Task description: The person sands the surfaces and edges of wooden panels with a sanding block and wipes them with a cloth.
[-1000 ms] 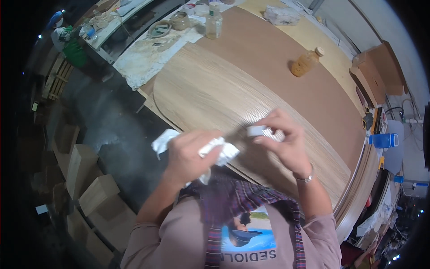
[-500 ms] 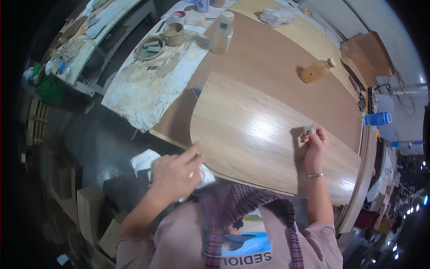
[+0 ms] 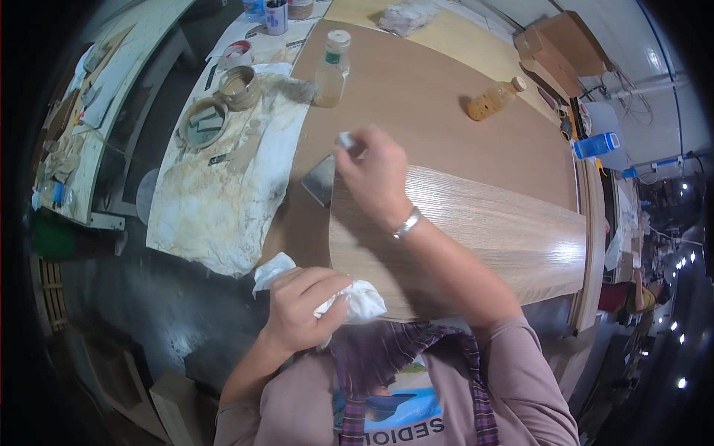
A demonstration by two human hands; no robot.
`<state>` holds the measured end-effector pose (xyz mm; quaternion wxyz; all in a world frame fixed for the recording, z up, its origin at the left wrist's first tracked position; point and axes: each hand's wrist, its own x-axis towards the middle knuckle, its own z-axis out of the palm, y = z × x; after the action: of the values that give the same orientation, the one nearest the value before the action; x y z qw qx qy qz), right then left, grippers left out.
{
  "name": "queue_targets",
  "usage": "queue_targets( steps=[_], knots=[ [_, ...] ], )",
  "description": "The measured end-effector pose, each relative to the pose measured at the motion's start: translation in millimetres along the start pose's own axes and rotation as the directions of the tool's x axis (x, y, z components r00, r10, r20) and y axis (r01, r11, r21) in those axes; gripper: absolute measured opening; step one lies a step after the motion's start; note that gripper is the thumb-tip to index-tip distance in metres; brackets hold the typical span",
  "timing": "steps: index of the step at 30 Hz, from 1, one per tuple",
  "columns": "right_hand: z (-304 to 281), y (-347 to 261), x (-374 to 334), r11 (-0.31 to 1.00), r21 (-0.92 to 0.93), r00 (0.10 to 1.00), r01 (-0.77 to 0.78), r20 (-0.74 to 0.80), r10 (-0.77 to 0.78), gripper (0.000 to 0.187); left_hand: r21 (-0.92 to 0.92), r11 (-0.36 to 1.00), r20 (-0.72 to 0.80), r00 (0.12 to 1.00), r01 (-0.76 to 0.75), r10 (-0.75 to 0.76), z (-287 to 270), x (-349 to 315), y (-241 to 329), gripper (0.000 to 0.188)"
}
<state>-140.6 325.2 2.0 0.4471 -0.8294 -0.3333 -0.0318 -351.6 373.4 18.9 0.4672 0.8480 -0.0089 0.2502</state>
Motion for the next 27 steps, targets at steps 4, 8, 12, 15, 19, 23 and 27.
queue_targets(
  steps=[4,8,12,15,19,23,27],
  knots=[
    [17.9,-0.1,-1.9,0.978,-0.201,0.998,0.052,-0.021,-0.057,0.021,-0.032,0.999,-0.028,0.999,0.033,-0.034,-1.4,-10.4,-15.9,0.021],
    [-14.9,29.8,-15.4,0.966,-0.254,0.992,-0.048,-0.123,0.016,0.018,-0.048,0.993,-0.054,0.992,0.11,-0.113,-12.3,-18.7,-23.4,0.023],
    [-45.5,42.5,-16.5,0.945,-0.248,0.966,-0.212,-0.199,0.165,0.02,-0.044,0.991,-0.061,0.99,0.125,-0.128,-15.6,-21.7,-30.3,0.022],
    [-21.3,22.9,-13.9,0.963,-0.205,0.975,-0.174,-0.17,0.14,0.02,-0.043,0.994,-0.066,0.992,0.104,-0.107,-12.5,-19.4,-31.7,0.021],
    [-11.0,19.8,-16.2,0.974,-0.193,0.989,-0.117,-0.114,0.096,0.021,-0.032,0.991,-0.066,0.989,0.127,-0.129,-15.3,-22.0,-29.1,0.021],
    [-89.1,65.2,-31.1,0.822,-0.204,0.829,-0.531,-0.325,0.455,0.02,0.009,0.982,-0.099,0.978,0.188,-0.186,-26.8,-27.1,-38.3,0.022],
    [-187.8,132.7,-39.5,0.769,-0.303,0.781,-0.563,-0.499,0.375,0.02,0.046,0.971,-0.134,0.965,0.233,-0.225,-36.5,-15.4,-35.3,0.021]
  ],
)
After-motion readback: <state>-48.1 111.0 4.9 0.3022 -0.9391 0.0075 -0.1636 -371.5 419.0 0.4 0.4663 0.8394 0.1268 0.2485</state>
